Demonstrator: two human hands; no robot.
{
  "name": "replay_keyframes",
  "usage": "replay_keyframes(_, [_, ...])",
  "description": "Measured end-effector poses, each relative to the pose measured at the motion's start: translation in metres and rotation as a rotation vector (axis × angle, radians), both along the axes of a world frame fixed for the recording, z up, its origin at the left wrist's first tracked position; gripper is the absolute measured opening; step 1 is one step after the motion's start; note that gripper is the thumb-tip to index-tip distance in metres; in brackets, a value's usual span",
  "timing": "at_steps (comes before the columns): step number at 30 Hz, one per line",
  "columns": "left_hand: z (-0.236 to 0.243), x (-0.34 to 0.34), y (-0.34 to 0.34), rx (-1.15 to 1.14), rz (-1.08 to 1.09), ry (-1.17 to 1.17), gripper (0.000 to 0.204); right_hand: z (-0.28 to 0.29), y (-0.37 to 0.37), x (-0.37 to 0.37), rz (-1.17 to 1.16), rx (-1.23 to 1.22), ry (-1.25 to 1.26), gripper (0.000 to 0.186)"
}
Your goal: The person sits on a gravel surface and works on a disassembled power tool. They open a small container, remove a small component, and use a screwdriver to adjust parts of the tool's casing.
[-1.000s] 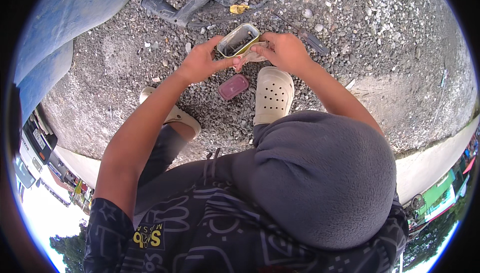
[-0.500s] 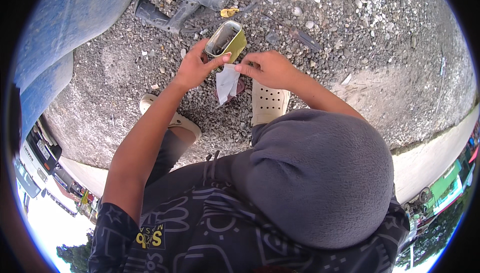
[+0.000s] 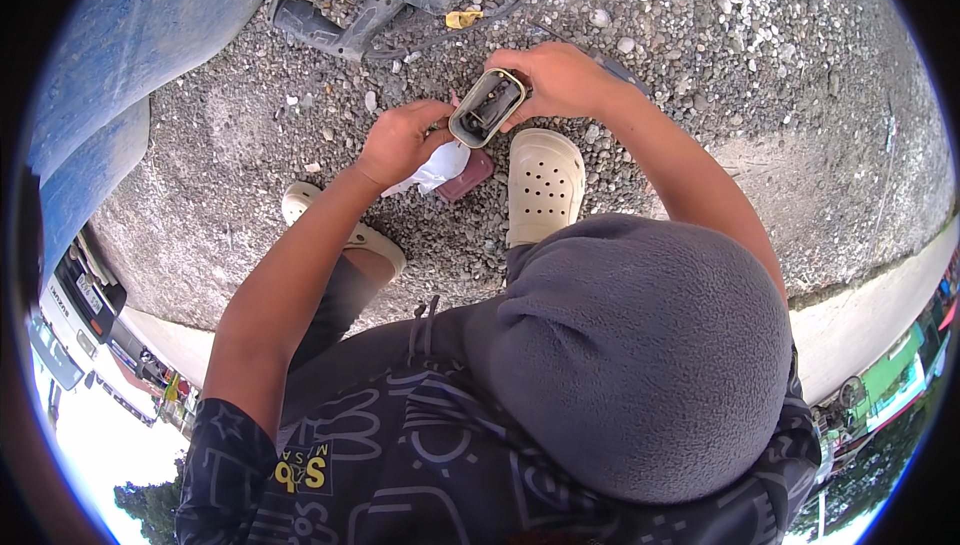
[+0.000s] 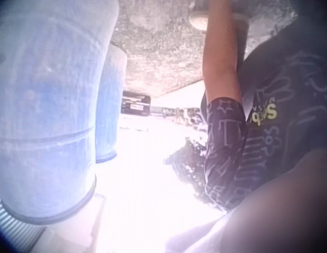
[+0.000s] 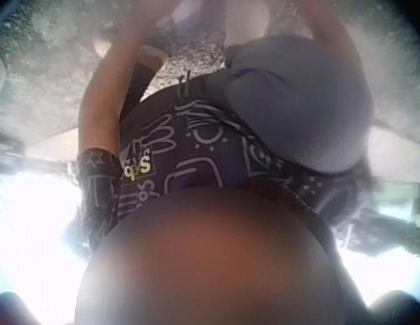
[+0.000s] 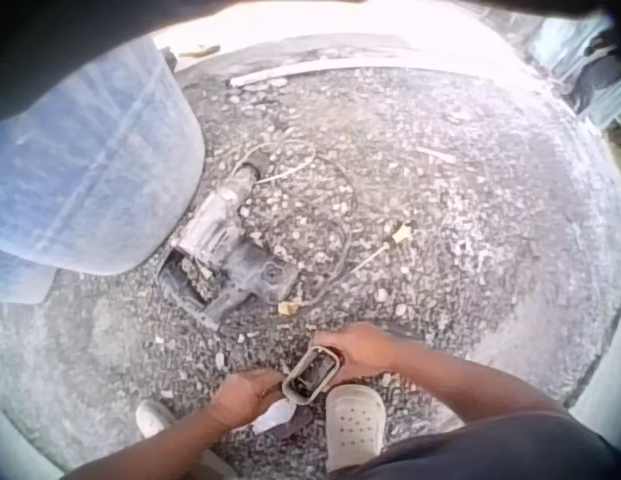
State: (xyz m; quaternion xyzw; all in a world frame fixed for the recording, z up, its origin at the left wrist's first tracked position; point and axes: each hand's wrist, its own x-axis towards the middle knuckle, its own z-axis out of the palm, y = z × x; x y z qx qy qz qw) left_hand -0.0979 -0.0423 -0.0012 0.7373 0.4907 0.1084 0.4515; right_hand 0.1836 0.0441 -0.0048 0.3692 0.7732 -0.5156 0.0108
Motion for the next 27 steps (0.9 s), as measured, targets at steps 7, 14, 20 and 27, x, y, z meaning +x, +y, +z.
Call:
replay_keyframes(7, [0.017,0.005,0.010,-0.032,-0.083,0.045,0.069,0.012,-0.018,0.012,-0.094,-0.037,-0.018,0.071])
replay_keyframes(14, [0.029,0.011,0.005,0.060,-0.003,0.186,0.049,0.012,-0.029,0.018,-0.246,-0.008,0.115,0.075])
replay_keyframes(20, [0.033,-0.011,0.014,0.107,-0.118,0.176,0.040,0.009,-0.033,0.015,-0.281,-0.060,0.150,0.072])
replay_keyframes(27, [0.054,-0.029,0.032,0.122,-0.113,0.210,0.040,0.023,-0.030,0.005,-0.275,-0.083,0.196,0.067])
